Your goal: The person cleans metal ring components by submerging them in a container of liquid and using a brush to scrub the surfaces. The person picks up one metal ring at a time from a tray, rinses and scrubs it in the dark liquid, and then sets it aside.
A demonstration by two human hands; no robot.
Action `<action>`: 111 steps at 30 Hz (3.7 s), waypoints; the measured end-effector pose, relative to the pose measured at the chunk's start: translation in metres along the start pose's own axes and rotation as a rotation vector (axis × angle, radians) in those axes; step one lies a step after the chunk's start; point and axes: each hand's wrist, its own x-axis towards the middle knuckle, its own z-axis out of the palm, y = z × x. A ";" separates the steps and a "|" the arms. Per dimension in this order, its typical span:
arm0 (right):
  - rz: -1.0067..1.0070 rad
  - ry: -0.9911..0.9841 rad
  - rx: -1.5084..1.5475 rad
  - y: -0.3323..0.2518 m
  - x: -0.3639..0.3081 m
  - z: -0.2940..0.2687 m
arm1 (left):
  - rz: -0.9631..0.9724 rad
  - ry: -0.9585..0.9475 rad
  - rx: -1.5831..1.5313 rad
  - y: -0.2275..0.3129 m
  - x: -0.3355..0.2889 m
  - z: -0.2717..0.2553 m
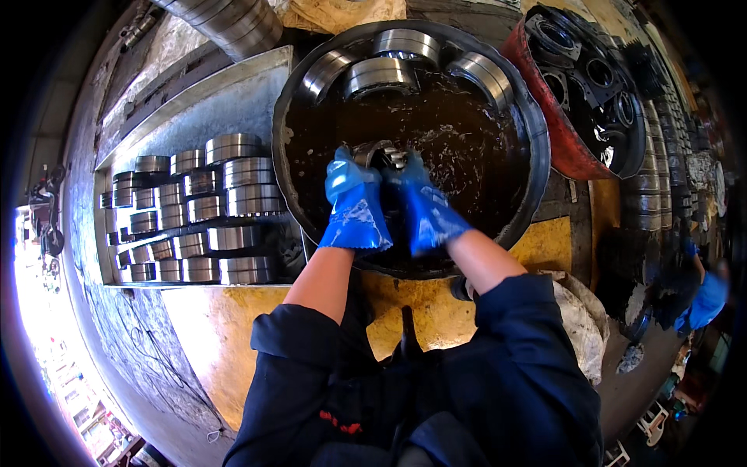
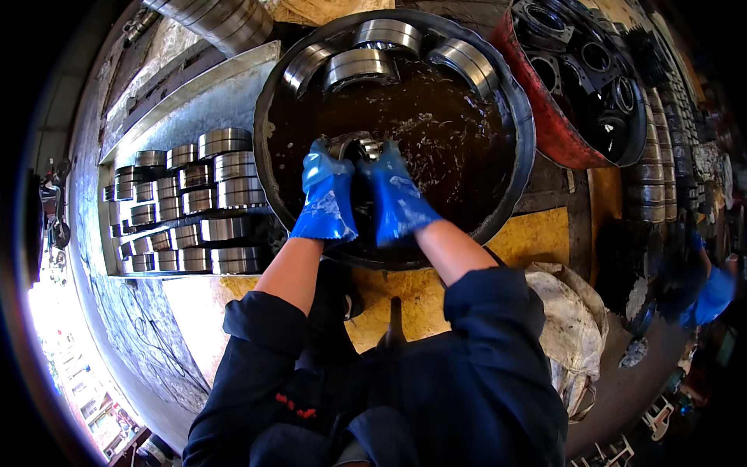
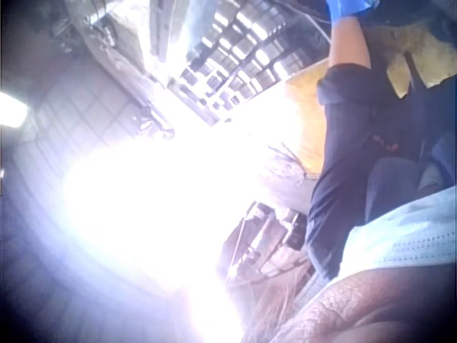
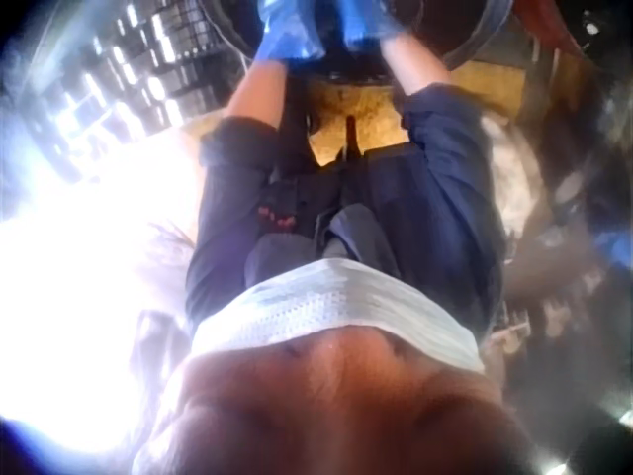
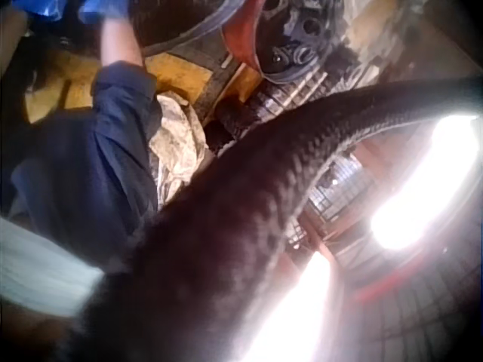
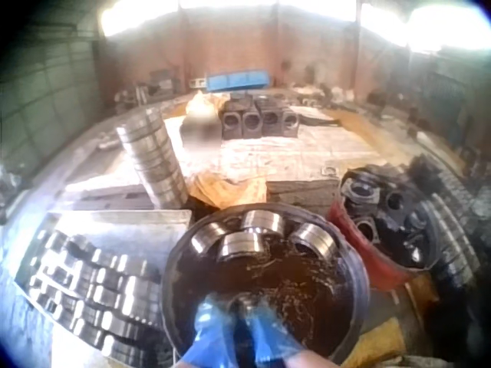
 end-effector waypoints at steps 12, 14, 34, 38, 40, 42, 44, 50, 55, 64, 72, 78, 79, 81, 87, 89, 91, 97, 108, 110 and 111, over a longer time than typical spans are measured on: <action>-0.664 -0.324 -0.295 -0.015 0.004 -0.049 | 0.046 0.031 -0.056 0.012 -0.007 0.009; -0.403 -0.170 -0.201 0.004 0.006 -0.027 | 0.025 0.048 -0.042 0.007 -0.012 0.012; -0.101 0.087 -0.162 0.042 0.057 -0.018 | 0.041 -0.019 -0.126 0.028 -0.015 0.008; -0.261 0.255 0.218 0.037 -0.034 0.013 | -0.048 -0.010 -0.048 0.013 -0.006 0.003; -0.222 0.121 -0.100 0.002 -0.055 -0.014 | -0.052 0.015 -0.012 0.005 -0.004 0.000; -0.549 -0.045 -0.389 0.012 -0.017 -0.045 | -0.006 -0.001 -0.034 0.014 -0.009 0.004; -0.904 -0.194 -0.553 0.003 0.026 -0.052 | 0.028 0.009 -0.044 0.016 -0.009 0.003; -0.198 0.041 -0.089 0.082 0.107 -0.060 | 0.111 -0.088 -0.092 0.059 -0.027 0.019; -0.266 0.180 0.199 0.030 -0.045 0.013 | -0.014 0.030 -0.035 0.003 -0.005 -0.001; -0.105 -0.426 0.383 -0.040 -0.016 -0.054 | 0.041 0.033 -0.035 0.002 -0.002 0.011; -0.300 0.154 0.086 0.029 -0.038 0.020 | -0.049 -0.009 0.028 -0.001 -0.002 -0.005; -0.127 -0.195 -0.240 -0.021 0.012 -0.047 | 0.006 -0.017 -0.003 0.010 -0.004 0.002; -0.304 -0.388 -0.096 -0.036 0.006 -0.054 | 0.026 0.026 -0.016 0.005 -0.003 0.004; -0.288 -0.396 0.116 -0.033 0.013 -0.054 | 0.071 0.054 -0.034 0.015 -0.003 0.008; -0.135 0.083 0.100 0.013 -0.008 -0.003 | 0.019 0.014 -0.044 0.004 -0.001 0.008; -0.231 0.100 0.135 0.029 -0.032 0.005 | 0.026 0.035 -0.071 -0.001 -0.001 0.006; -0.315 0.135 0.167 0.028 -0.030 -0.004 | 0.010 0.004 -0.051 0.004 -0.004 0.007; -0.339 -0.321 -0.004 -0.020 0.019 -0.050 | 0.044 -0.017 -0.060 0.017 -0.012 0.001; -0.115 0.096 -0.070 0.013 -0.047 -0.010 | 0.072 0.038 -0.026 0.003 -0.005 0.007; -0.162 0.076 -0.272 0.029 -0.003 -0.018 | 0.077 0.044 -0.060 0.009 -0.006 0.010; -0.161 0.079 -0.271 0.021 0.009 -0.023 | 0.081 0.044 -0.060 0.010 -0.005 0.009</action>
